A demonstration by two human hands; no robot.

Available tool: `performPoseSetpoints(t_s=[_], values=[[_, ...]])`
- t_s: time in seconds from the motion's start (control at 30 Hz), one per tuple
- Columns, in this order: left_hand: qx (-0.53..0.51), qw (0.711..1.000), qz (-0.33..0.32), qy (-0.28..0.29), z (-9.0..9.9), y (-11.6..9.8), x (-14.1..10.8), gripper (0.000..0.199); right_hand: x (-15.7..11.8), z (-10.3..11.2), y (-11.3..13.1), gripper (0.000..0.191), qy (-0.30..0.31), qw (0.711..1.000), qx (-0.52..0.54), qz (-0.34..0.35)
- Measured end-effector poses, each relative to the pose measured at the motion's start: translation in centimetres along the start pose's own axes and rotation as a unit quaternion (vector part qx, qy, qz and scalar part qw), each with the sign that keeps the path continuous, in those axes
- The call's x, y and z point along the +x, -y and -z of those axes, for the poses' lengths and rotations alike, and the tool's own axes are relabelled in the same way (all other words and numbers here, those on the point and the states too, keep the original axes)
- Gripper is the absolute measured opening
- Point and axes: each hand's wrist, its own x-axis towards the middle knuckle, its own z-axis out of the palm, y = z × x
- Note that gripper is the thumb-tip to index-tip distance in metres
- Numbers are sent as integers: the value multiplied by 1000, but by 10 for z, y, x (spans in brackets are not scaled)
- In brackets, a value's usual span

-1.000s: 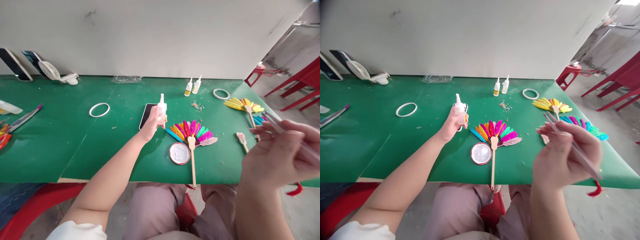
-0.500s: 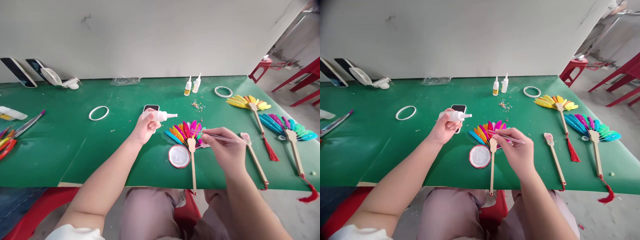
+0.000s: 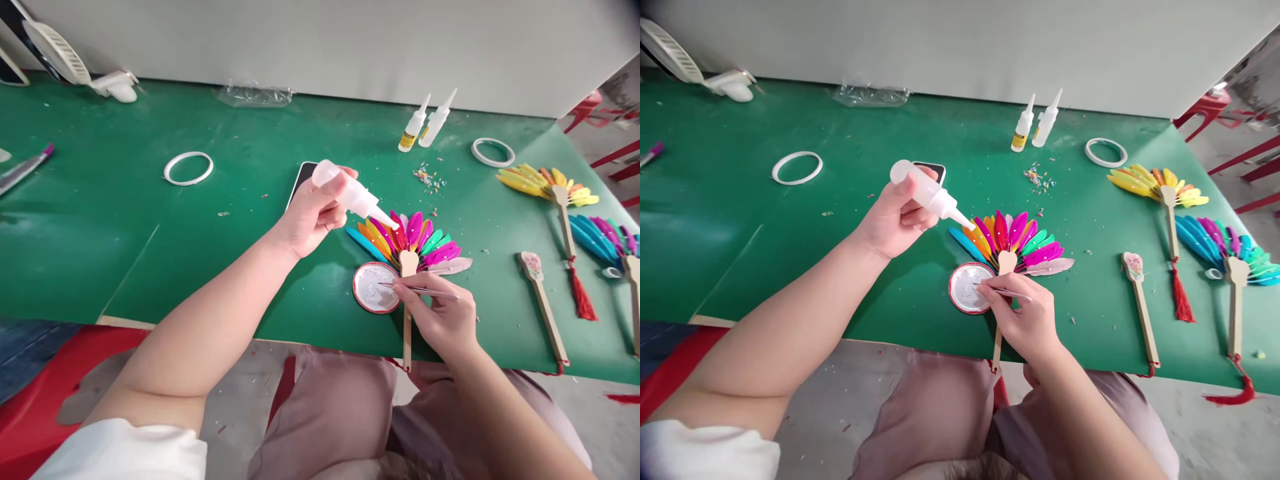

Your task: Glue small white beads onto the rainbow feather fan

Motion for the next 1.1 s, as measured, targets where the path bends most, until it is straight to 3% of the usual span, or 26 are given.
performPoseSetpoints(t_s=[0.37,0.87,1.1], values=[[-22,997,51,-47,-6,-3,1,41,-2,-1,2,7,43,998,22,35],[-33,997,63,-33,-7,-1,1,37,-3,-4,2,9,51,998,11,39],[-25,996,65,-57,-6,0,2,40,-5,-2,1,7,47,998,9,30]])
